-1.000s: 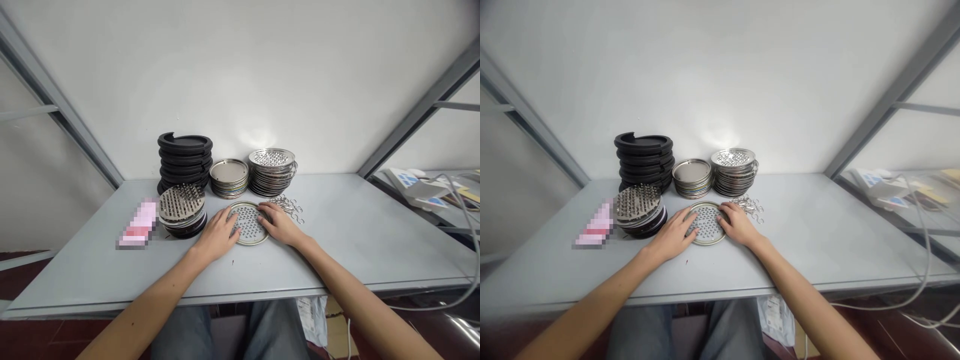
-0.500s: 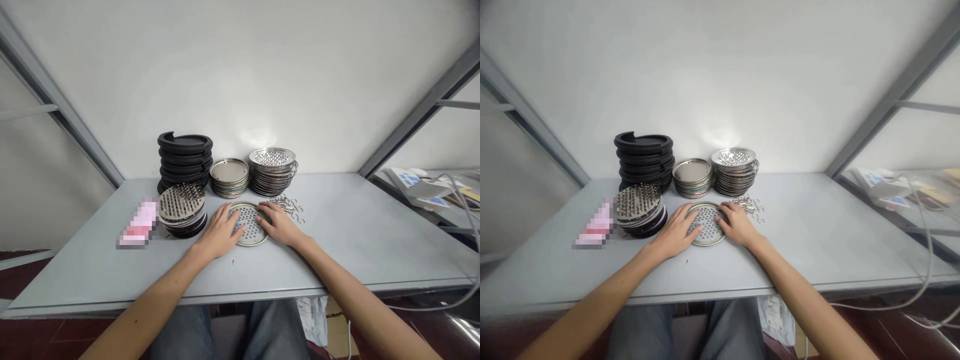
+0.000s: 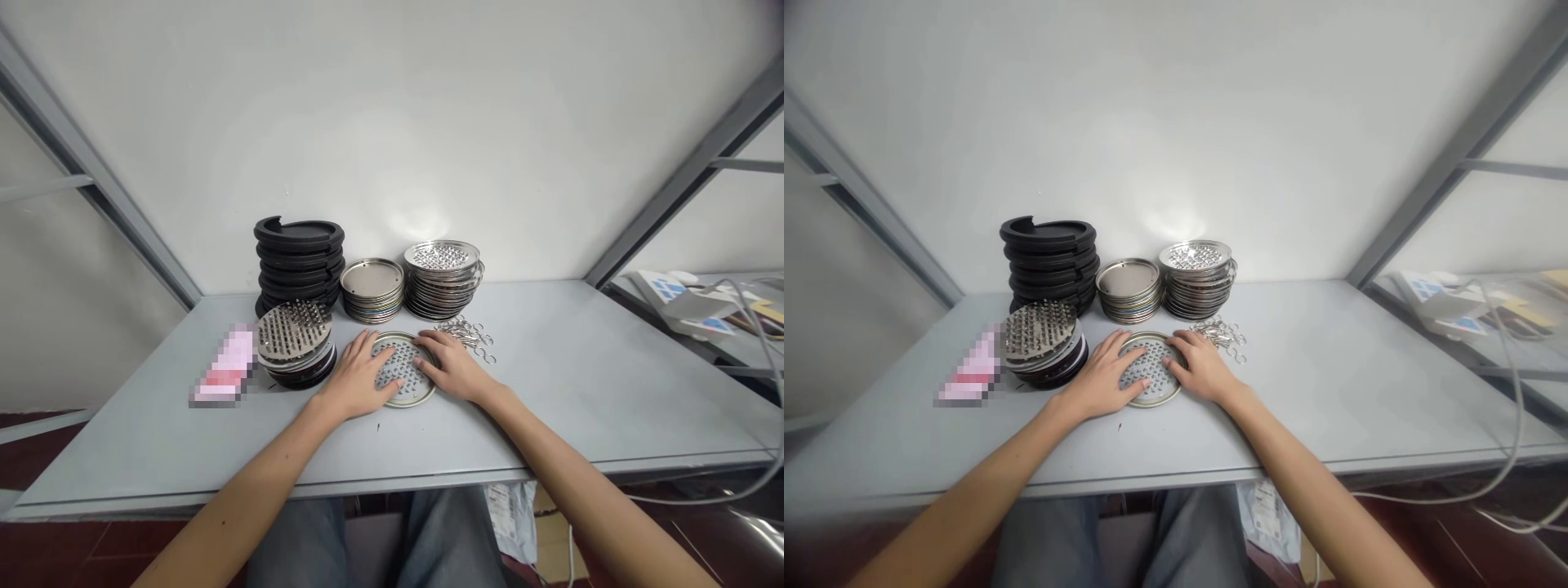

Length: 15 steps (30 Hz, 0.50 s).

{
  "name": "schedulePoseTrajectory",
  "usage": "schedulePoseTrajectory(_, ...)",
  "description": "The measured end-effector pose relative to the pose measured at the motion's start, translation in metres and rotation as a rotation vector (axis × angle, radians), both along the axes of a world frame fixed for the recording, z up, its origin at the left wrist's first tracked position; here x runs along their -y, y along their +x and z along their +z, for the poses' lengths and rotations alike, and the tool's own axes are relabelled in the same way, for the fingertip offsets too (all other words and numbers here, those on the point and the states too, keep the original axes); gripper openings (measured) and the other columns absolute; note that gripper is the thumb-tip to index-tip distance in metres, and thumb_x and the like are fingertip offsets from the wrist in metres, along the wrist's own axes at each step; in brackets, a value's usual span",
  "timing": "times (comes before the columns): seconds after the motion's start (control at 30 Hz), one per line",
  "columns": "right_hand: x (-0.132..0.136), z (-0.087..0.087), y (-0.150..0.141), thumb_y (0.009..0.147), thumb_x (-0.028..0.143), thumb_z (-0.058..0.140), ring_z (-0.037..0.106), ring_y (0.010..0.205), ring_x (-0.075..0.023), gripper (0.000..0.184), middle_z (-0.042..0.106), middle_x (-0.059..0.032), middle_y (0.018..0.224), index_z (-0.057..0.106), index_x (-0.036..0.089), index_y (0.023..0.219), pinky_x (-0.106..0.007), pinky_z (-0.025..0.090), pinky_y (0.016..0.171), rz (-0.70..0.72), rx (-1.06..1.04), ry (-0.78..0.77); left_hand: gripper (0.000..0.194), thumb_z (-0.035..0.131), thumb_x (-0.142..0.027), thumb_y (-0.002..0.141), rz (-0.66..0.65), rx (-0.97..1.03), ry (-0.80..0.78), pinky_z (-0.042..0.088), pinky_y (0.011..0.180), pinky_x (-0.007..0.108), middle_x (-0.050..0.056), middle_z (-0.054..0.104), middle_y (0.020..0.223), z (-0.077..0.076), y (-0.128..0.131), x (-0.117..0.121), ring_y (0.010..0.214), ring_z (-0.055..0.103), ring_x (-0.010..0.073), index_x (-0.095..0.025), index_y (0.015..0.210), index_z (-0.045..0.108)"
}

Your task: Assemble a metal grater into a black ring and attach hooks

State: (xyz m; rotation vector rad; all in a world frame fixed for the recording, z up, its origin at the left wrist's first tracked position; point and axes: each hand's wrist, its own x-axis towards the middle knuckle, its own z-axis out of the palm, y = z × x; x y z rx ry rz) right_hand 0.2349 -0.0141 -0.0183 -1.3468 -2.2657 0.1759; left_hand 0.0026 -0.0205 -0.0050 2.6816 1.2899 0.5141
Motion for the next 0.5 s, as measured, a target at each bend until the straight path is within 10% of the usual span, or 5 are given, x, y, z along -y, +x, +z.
schedulePoseTrajectory(0.5,-0.0018,-0.0035,-0.0031,0.085,0.042,0.058,0.054,0.119,-0.0298,0.044,0.056,-0.0173,0.129,0.063,0.014,0.118,-0.045,0.042,0.104,-0.021,-0.081,-0.054,0.059,0.056,-0.052,0.084,0.018,-0.025,-0.044,0.028,0.112,0.054,0.017,0.034,0.149,0.004,0.0015,0.0022,0.141,0.025,0.0372,-0.019,0.133,0.05)
